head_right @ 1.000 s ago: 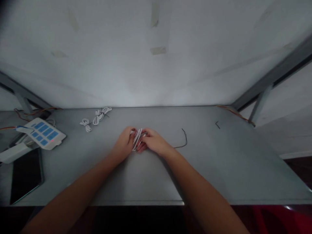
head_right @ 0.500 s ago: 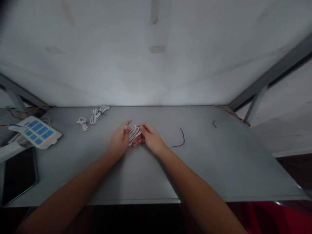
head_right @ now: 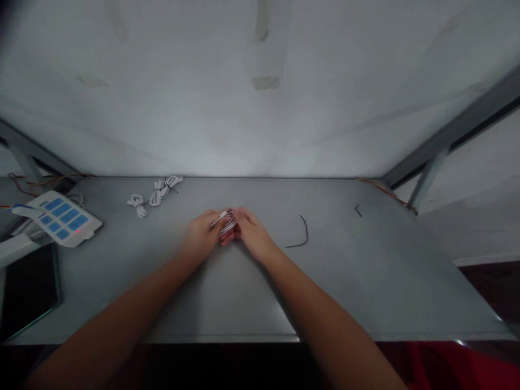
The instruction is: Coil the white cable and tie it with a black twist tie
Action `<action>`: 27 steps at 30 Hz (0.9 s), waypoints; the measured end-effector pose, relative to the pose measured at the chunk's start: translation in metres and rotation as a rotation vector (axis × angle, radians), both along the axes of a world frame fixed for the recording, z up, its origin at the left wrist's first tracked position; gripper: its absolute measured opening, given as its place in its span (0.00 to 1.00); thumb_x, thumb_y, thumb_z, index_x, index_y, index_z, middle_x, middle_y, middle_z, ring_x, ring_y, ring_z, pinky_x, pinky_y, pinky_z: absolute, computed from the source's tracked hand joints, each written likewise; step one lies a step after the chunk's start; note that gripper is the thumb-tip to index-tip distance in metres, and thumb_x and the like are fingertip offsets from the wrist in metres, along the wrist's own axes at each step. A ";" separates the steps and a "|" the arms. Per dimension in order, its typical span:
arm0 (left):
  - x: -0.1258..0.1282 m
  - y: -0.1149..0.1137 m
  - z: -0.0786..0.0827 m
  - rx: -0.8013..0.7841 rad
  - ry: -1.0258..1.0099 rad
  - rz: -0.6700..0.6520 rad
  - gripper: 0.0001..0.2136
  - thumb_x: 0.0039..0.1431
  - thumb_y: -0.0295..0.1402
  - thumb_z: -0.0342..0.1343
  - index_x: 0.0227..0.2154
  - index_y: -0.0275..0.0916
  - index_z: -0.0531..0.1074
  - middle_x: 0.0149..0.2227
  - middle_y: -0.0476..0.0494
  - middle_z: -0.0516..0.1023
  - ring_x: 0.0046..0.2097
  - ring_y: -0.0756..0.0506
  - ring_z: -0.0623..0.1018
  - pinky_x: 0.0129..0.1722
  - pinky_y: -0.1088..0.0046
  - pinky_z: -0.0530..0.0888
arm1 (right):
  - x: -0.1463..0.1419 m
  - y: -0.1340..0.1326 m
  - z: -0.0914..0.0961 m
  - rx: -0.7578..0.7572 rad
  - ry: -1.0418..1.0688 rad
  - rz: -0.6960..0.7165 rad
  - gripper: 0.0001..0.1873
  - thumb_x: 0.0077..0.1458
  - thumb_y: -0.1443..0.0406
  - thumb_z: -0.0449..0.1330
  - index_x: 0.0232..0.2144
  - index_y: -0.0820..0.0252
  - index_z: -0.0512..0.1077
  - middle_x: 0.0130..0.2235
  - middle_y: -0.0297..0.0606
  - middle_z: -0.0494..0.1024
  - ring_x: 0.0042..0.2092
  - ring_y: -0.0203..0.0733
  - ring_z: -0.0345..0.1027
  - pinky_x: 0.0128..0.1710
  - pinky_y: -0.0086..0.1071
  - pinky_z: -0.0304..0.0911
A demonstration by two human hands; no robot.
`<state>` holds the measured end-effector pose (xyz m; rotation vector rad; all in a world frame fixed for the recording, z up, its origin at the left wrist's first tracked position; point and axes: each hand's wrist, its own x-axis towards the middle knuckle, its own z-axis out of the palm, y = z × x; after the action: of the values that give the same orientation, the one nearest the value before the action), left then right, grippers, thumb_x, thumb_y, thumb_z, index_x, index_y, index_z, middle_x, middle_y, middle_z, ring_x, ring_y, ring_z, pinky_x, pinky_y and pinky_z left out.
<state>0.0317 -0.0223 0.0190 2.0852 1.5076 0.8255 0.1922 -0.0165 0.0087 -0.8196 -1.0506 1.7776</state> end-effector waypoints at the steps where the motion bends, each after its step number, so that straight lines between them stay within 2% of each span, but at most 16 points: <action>1: 0.000 -0.001 0.000 -0.009 0.014 -0.006 0.15 0.72 0.37 0.49 0.49 0.41 0.80 0.34 0.44 0.76 0.35 0.46 0.75 0.39 0.70 0.70 | -0.001 -0.001 0.000 0.009 -0.015 -0.005 0.27 0.59 0.40 0.60 0.36 0.57 0.72 0.30 0.36 0.78 0.30 0.39 0.74 0.29 0.34 0.74; 5: 0.001 -0.003 0.000 -0.036 0.030 -0.055 0.16 0.72 0.37 0.49 0.54 0.44 0.77 0.39 0.43 0.79 0.40 0.44 0.78 0.41 0.69 0.72 | -0.004 -0.002 0.002 0.029 -0.088 -0.036 0.26 0.56 0.41 0.64 0.36 0.55 0.68 0.26 0.30 0.76 0.24 0.36 0.70 0.18 0.28 0.64; 7: 0.002 -0.002 -0.002 -0.053 0.009 -0.077 0.16 0.72 0.37 0.49 0.56 0.45 0.76 0.41 0.42 0.80 0.42 0.43 0.79 0.44 0.67 0.73 | -0.003 -0.002 0.003 0.047 -0.128 -0.044 0.24 0.57 0.42 0.64 0.36 0.54 0.67 0.24 0.28 0.75 0.22 0.35 0.68 0.17 0.26 0.59; 12: 0.003 -0.001 -0.006 -0.071 -0.190 -0.122 0.21 0.70 0.40 0.51 0.62 0.41 0.70 0.53 0.38 0.79 0.50 0.41 0.79 0.51 0.65 0.73 | 0.001 0.000 0.003 0.072 -0.148 -0.128 0.22 0.59 0.44 0.62 0.33 0.53 0.65 0.22 0.28 0.74 0.21 0.35 0.66 0.18 0.28 0.60; 13: 0.003 -0.001 -0.006 -0.100 -0.243 -0.127 0.21 0.71 0.42 0.50 0.62 0.40 0.70 0.51 0.37 0.80 0.47 0.42 0.79 0.49 0.66 0.74 | 0.001 0.000 0.002 0.066 -0.143 -0.163 0.22 0.59 0.44 0.63 0.33 0.53 0.64 0.22 0.28 0.75 0.21 0.36 0.66 0.19 0.29 0.61; 15: 0.003 -0.001 -0.006 -0.193 -0.330 -0.119 0.24 0.73 0.45 0.46 0.63 0.38 0.69 0.41 0.40 0.81 0.38 0.45 0.79 0.41 0.69 0.74 | 0.001 0.002 0.002 0.050 -0.150 -0.219 0.23 0.58 0.43 0.62 0.33 0.52 0.63 0.23 0.28 0.75 0.21 0.37 0.66 0.20 0.30 0.62; 17: 0.004 -0.001 -0.005 -0.271 -0.366 -0.111 0.24 0.74 0.45 0.42 0.62 0.36 0.70 0.30 0.46 0.77 0.31 0.47 0.76 0.35 0.71 0.72 | 0.005 0.005 0.005 0.059 -0.246 -0.199 0.24 0.59 0.41 0.59 0.35 0.52 0.63 0.24 0.30 0.75 0.22 0.38 0.67 0.21 0.32 0.62; 20: 0.003 0.000 -0.002 -0.328 -0.387 -0.071 0.23 0.73 0.43 0.44 0.59 0.36 0.73 0.26 0.48 0.73 0.29 0.48 0.73 0.34 0.73 0.71 | 0.031 0.010 0.019 0.232 -0.671 -0.200 0.22 0.58 0.44 0.60 0.39 0.54 0.67 0.30 0.34 0.78 0.28 0.40 0.70 0.27 0.34 0.64; 22: 0.002 0.001 -0.001 -0.356 -0.411 -0.033 0.22 0.72 0.41 0.45 0.58 0.36 0.75 0.27 0.48 0.74 0.29 0.48 0.72 0.34 0.73 0.71 | 0.066 0.015 0.032 0.376 -1.069 -0.365 0.19 0.55 0.49 0.66 0.39 0.55 0.70 0.35 0.39 0.80 0.34 0.43 0.72 0.34 0.36 0.65; 23: 0.002 0.002 -0.001 -0.364 -0.422 -0.021 0.21 0.72 0.41 0.45 0.57 0.37 0.76 0.28 0.48 0.74 0.29 0.49 0.72 0.34 0.73 0.71 | 0.086 0.017 0.038 0.356 -1.287 -0.432 0.16 0.54 0.52 0.66 0.36 0.56 0.71 0.35 0.42 0.80 0.35 0.46 0.72 0.34 0.37 0.64; 24: 0.001 0.002 -0.001 -0.365 -0.428 -0.016 0.21 0.72 0.40 0.45 0.57 0.37 0.76 0.28 0.48 0.74 0.29 0.49 0.71 0.34 0.73 0.71 | 0.107 0.019 0.043 0.302 -1.492 -0.436 0.14 0.53 0.54 0.67 0.34 0.57 0.72 0.34 0.45 0.79 0.35 0.49 0.73 0.34 0.38 0.64; 26: 0.000 0.003 -0.001 -0.361 -0.426 -0.009 0.21 0.72 0.40 0.45 0.57 0.38 0.76 0.27 0.49 0.73 0.28 0.49 0.70 0.32 0.74 0.69 | 0.142 0.022 0.048 0.089 -1.768 -0.289 0.13 0.49 0.56 0.70 0.27 0.59 0.74 0.29 0.48 0.78 0.34 0.52 0.74 0.32 0.39 0.62; 27: -0.001 0.003 0.000 -0.360 -0.420 -0.008 0.21 0.72 0.40 0.45 0.57 0.38 0.76 0.26 0.50 0.71 0.27 0.49 0.70 0.31 0.74 0.68 | 0.153 0.022 0.048 0.005 -1.810 -0.171 0.13 0.48 0.57 0.70 0.24 0.59 0.75 0.26 0.47 0.77 0.31 0.51 0.73 0.30 0.39 0.62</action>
<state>0.0312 -0.0194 0.0189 1.5421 1.3027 0.8510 0.3453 0.0058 0.0570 -2.5123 -1.8484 0.4637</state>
